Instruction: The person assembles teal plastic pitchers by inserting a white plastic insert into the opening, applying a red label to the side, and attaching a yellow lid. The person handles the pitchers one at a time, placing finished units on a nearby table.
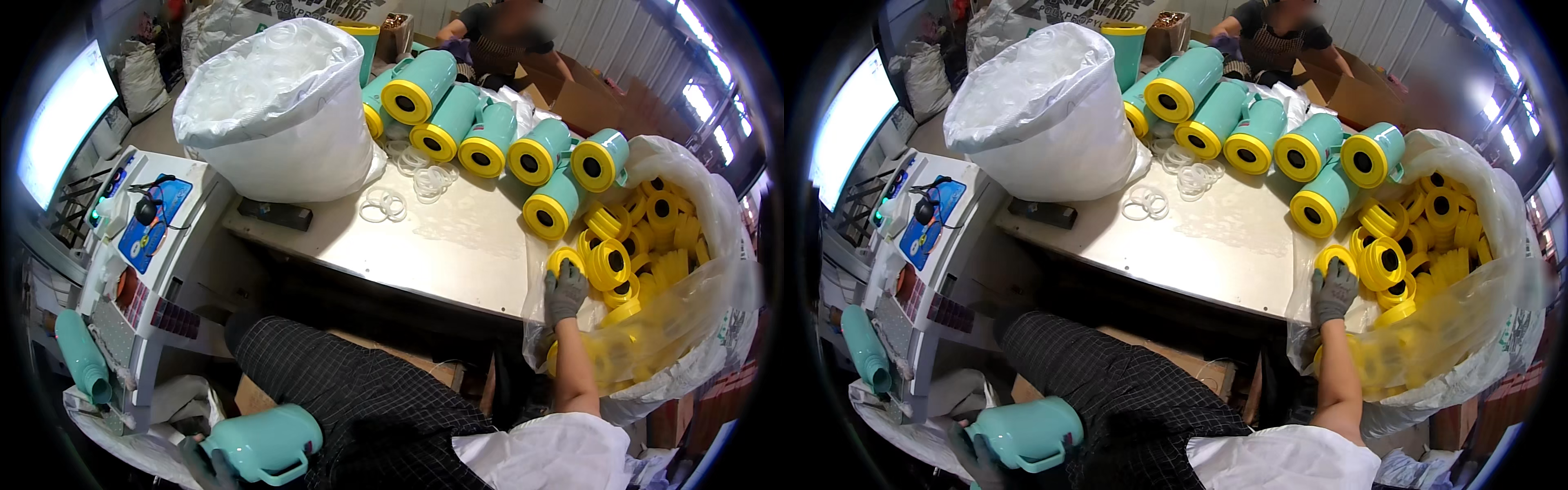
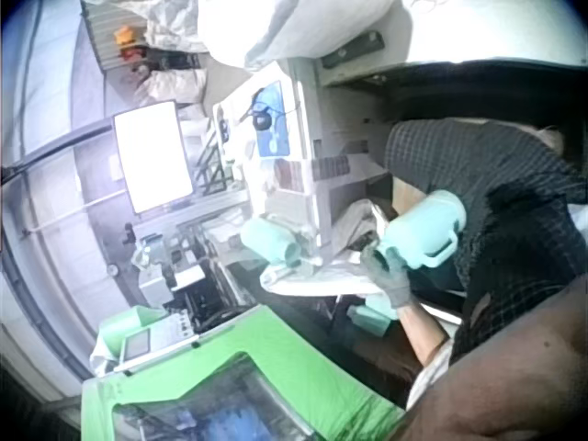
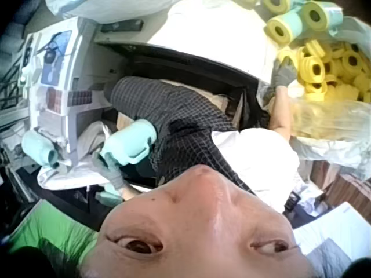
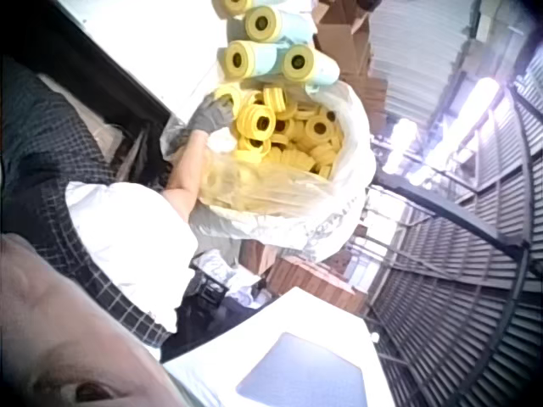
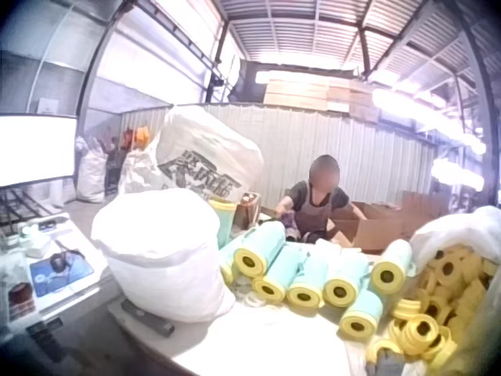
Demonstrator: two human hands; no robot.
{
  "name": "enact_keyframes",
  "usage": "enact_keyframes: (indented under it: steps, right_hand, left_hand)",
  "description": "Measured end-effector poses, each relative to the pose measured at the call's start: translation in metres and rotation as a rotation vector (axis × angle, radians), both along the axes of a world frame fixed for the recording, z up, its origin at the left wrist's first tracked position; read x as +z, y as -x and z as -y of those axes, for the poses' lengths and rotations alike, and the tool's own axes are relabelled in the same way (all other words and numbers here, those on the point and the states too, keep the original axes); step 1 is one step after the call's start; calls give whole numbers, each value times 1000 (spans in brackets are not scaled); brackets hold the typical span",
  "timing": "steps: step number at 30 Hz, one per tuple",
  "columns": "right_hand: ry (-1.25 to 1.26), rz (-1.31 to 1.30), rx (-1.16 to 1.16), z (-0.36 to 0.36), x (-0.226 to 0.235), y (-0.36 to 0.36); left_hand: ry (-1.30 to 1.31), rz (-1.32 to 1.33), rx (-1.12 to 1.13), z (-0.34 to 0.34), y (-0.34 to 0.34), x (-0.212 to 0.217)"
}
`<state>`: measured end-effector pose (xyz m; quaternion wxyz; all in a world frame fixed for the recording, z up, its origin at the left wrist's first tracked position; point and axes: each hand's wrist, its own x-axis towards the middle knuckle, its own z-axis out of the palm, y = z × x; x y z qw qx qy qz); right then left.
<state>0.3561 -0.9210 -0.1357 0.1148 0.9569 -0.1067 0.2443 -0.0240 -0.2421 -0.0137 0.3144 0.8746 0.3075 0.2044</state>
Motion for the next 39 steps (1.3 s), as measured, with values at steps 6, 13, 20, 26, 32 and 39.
enact_keyframes:
  steps: [6,13,20,26,32,39]
  right_hand:
    - [-1059,471,413,-110,64,-37]
    - [-1539,-277,1130,-433,111,34]
    - [-1195,-347,1945,-495,122,79]
    - [-1174,-423,1931,-482,113,87]
    - [-1297,-456,1775,-472,112,99]
    - [-1440,-410,1700,-463,106,111]
  left_hand:
    - [629,543,615,-28,40,-8]
    - [856,933,412,32,-10,-99]
    - [1072,1007,372,53,4,-125]
    - [331,174,343,56,8,-115]
    - [424,547,562,68,-8,-95]
    - [244,679,544,61,-12,-75]
